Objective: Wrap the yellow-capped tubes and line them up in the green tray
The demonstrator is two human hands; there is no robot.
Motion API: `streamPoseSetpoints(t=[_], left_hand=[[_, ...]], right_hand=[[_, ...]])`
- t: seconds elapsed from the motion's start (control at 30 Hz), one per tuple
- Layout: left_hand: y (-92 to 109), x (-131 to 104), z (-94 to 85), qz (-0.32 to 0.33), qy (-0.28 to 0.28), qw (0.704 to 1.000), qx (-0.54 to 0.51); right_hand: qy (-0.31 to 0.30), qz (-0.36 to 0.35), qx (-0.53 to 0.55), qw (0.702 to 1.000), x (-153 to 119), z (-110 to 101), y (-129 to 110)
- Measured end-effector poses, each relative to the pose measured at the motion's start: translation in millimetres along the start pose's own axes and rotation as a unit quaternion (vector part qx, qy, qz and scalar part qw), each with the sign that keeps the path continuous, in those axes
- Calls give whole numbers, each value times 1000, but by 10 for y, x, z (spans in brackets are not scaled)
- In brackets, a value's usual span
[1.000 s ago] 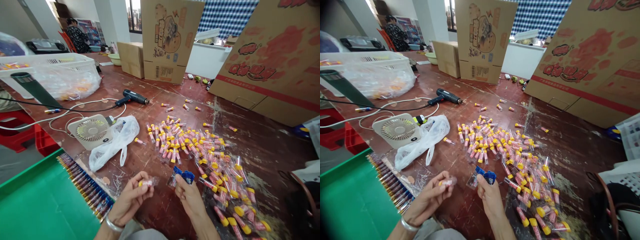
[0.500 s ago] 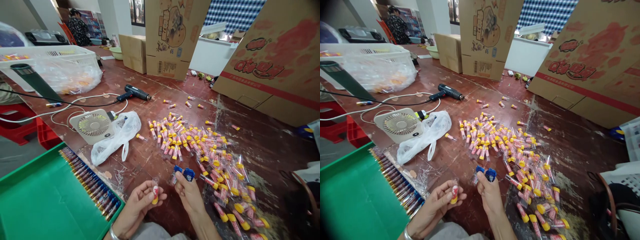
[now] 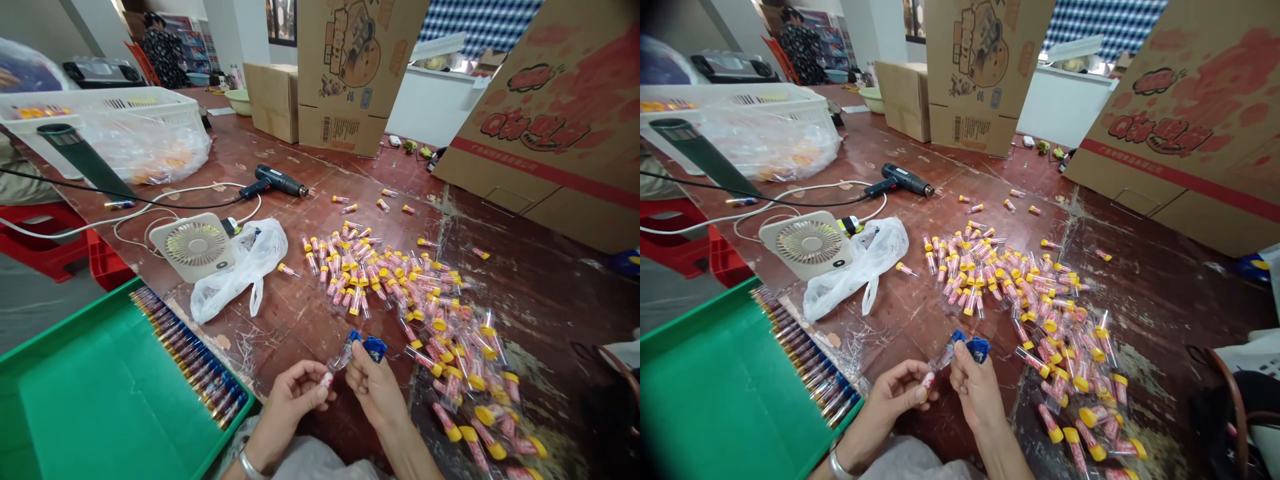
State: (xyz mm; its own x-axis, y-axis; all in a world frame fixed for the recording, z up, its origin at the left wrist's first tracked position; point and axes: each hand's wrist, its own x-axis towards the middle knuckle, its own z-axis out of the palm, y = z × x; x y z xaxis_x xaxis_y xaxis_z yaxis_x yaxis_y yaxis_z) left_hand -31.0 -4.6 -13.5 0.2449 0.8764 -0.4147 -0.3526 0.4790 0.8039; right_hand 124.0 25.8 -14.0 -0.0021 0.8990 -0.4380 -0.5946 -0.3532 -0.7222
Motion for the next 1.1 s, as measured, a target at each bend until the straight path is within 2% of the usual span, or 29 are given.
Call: streamPoseSetpoints(t=[0.23,0.33,0.47,0.6,0.77,0.93,1.1], left_hand=[[-6,-5,-18,3,2,1000,-2],[-11,3,-8,9,3,1000,-20],[2,39,21,35,6,998,-56],[65,65,17,68,20,996,-59],[128,44,-42,30,-56,995,-72],[105,43,-16,31,33,998,-48],[77,71,31,40,99,992,-71]], right_hand=[[0,-70,-116,991,-5,-66,101],[-15,-61,-185,981,-8,-105,145],[-50,-44,-226,972,-34,-66,148],[-60,-18,-214,975,-63,17,116],[-25,1,-140,990,-73,42,83],[-33,16,-120,992,-100,71,110],[-41,12,-127,991,-121,107,181]])
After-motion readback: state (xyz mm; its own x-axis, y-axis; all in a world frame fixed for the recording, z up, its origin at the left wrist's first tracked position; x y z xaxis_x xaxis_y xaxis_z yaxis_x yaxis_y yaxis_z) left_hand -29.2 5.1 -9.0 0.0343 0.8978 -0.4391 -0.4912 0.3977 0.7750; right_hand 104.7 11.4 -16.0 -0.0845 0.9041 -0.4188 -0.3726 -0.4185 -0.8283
